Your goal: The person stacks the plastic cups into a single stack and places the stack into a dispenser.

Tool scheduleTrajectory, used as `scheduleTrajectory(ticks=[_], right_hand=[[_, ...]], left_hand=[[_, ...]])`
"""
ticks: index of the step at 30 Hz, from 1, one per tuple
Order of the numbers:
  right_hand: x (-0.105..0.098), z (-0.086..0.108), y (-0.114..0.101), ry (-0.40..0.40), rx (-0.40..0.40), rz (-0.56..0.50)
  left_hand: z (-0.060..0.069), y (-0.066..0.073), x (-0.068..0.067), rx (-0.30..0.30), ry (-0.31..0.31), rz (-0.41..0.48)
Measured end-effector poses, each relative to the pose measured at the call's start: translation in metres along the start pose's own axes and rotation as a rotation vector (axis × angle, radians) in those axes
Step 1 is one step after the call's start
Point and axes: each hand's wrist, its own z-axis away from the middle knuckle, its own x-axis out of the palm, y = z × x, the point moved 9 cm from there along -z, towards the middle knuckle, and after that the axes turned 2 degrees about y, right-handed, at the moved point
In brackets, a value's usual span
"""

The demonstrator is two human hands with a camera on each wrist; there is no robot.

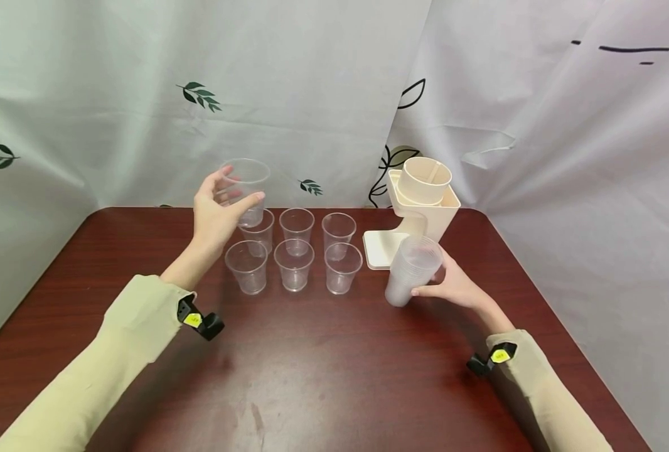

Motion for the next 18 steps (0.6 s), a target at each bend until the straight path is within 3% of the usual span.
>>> scheduleTrajectory(ticks=[18], right_hand=[[-0.001, 0.000, 0.003, 0.000, -0.004, 0.019]], left_hand=[[0.017, 0.008, 0.027, 0.010, -0.100, -0.067]])
